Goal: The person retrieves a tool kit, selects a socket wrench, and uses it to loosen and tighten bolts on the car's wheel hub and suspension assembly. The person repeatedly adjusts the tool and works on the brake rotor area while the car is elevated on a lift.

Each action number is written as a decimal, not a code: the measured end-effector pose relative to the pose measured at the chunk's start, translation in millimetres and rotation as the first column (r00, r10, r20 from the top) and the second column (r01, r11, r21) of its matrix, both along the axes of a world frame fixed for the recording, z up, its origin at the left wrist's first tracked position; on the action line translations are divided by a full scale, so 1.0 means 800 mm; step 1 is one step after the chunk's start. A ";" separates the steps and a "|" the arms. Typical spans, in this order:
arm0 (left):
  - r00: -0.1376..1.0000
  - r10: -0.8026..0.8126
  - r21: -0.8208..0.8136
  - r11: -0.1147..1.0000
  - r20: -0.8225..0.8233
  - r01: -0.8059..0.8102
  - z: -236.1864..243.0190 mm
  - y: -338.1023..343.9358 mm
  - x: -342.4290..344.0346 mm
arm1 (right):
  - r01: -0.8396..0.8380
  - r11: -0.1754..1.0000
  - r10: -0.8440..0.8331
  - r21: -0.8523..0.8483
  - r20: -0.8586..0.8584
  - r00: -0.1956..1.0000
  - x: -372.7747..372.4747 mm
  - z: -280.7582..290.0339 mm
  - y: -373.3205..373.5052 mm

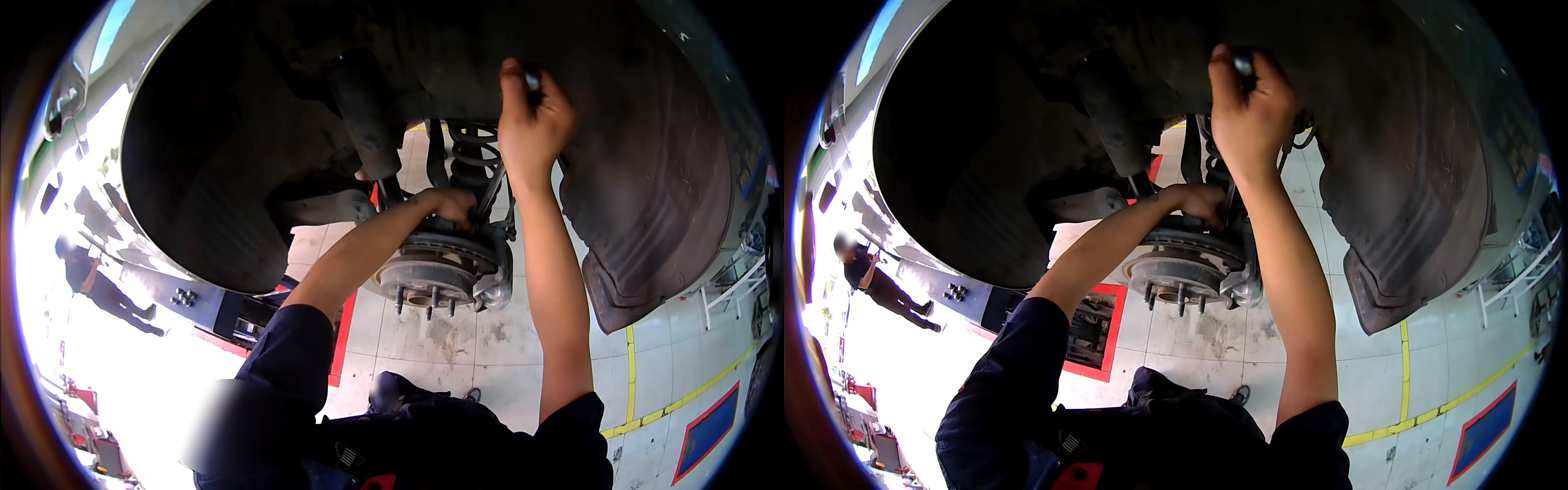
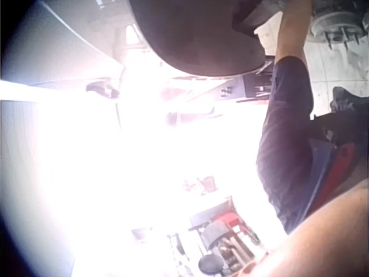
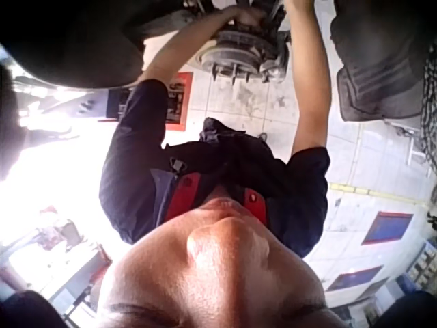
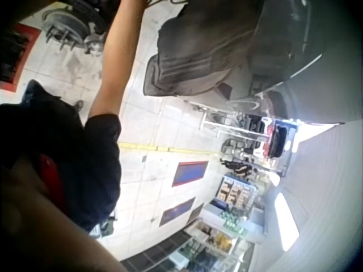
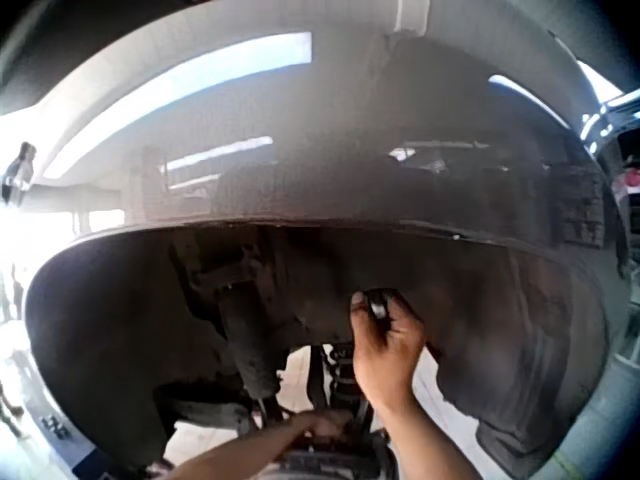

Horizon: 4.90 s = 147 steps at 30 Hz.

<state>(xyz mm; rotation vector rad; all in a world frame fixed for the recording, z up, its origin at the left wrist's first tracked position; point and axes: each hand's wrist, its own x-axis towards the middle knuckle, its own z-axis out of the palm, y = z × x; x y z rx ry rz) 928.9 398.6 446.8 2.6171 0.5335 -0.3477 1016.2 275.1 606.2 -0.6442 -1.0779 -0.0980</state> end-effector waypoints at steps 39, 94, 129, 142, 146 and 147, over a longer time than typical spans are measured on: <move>0.982 -0.057 0.060 0.997 0.178 0.047 -0.039 0.028 -0.004 | 0.019 0.990 -0.063 0.142 0.316 0.947 0.005 -0.046 -0.035; 0.988 -0.102 -0.019 0.994 0.115 0.105 -0.010 0.014 -0.006 | -0.226 0.971 0.236 -0.078 0.169 0.957 0.001 -0.023 0.035; 0.991 -0.086 0.001 0.996 -0.104 0.087 -0.028 0.031 0.022 | -0.559 0.742 0.531 -0.369 -0.186 0.827 0.035 0.026 -0.054; 0.880 0.359 0.241 0.866 0.310 -0.438 0.051 -0.151 -0.079 | -0.450 0.867 0.291 -0.213 -0.517 0.805 0.015 -0.006 -0.024; 0.734 0.492 0.253 0.721 0.468 -0.645 0.058 -0.194 -0.095 | -0.499 0.849 0.306 -0.173 -0.609 0.732 -0.016 0.010 -0.048; 0.735 0.423 0.302 0.716 0.530 -0.629 0.063 -0.201 -0.088 | -0.480 0.858 0.293 -0.185 -0.592 0.751 -0.005 0.015 -0.055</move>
